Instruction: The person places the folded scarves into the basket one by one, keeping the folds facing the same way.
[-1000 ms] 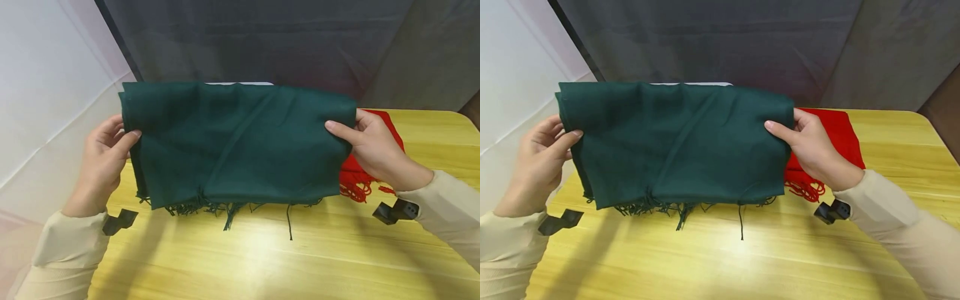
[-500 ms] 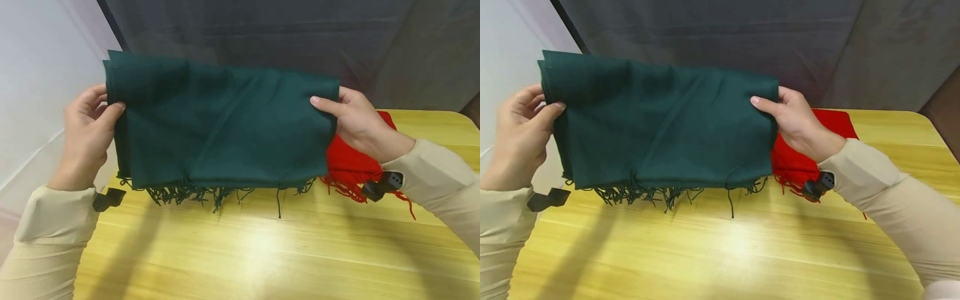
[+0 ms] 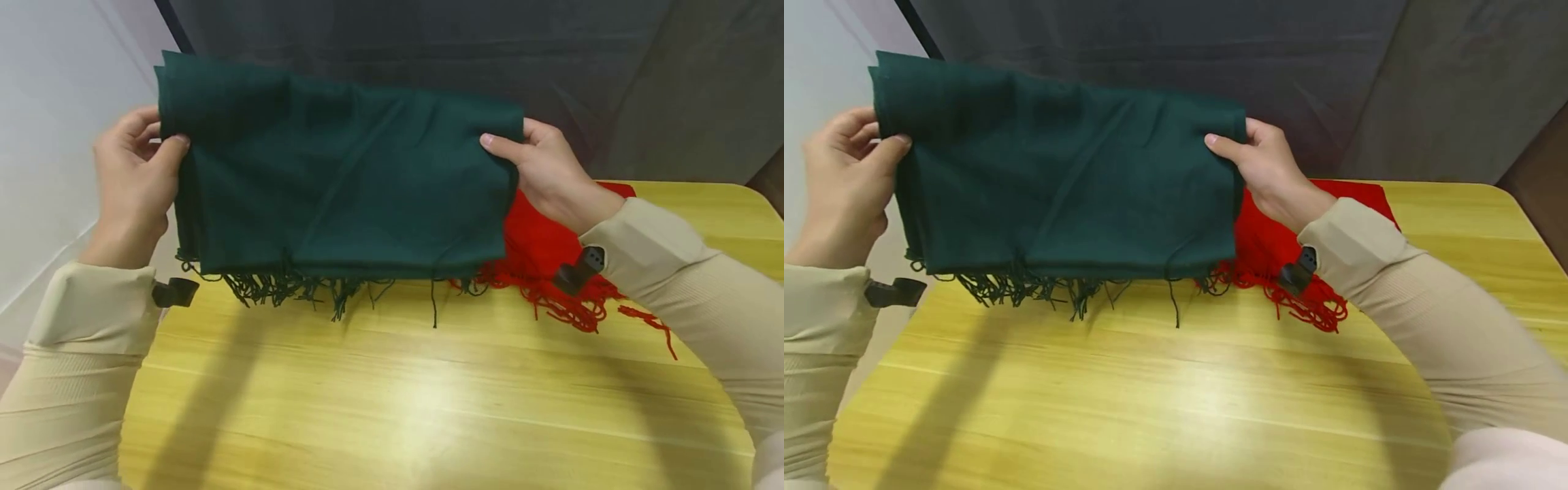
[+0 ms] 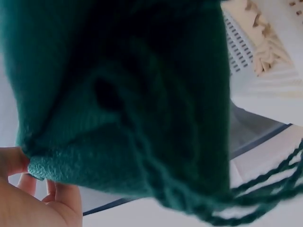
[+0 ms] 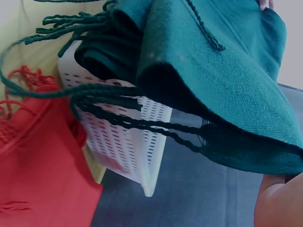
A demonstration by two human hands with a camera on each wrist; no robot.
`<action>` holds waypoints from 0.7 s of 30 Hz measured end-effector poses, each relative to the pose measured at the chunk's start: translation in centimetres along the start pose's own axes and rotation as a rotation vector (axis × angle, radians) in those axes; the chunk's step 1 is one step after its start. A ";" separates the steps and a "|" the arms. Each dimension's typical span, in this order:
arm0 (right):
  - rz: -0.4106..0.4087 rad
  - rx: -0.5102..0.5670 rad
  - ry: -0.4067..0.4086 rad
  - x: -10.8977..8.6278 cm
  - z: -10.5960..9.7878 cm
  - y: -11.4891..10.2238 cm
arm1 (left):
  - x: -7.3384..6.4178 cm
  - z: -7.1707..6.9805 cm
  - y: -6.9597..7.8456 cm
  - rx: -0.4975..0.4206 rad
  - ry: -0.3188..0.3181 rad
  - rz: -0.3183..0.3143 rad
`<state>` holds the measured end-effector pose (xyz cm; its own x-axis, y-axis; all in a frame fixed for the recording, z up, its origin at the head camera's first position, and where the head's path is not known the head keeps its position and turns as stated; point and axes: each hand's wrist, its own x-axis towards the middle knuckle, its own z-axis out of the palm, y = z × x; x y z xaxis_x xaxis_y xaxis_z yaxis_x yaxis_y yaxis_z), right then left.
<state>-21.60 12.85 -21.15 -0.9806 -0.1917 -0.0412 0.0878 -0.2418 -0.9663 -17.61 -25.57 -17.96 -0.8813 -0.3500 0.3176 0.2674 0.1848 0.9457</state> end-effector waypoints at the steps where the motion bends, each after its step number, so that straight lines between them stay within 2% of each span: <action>1: -0.004 0.012 0.002 0.2 0.1 0.0 | 0.2 0.1 0.0 0.001 0.006 0.000; 4: -0.015 0.041 0.006 0.7 0.3 -0.2 | 1.0 0.2 0.0 -0.009 0.027 0.000; 11: -0.017 0.090 0.034 1.8 0.6 -0.7 | 2.8 0.7 0.3 0.032 0.060 -0.010; 16: -0.009 0.075 0.070 2.8 1.0 -0.7 | 3.9 1.2 0.0 0.066 0.079 -0.031; 21: -0.009 0.039 0.095 3.7 1.3 -0.6 | 5.1 1.4 -0.6 0.133 0.119 -0.021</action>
<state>-25.06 11.03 -20.41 -0.9934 -0.0986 -0.0579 0.0835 -0.2806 -0.9562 -22.84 -26.17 -16.96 -0.8318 -0.4595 0.3113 0.1889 0.2931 0.9373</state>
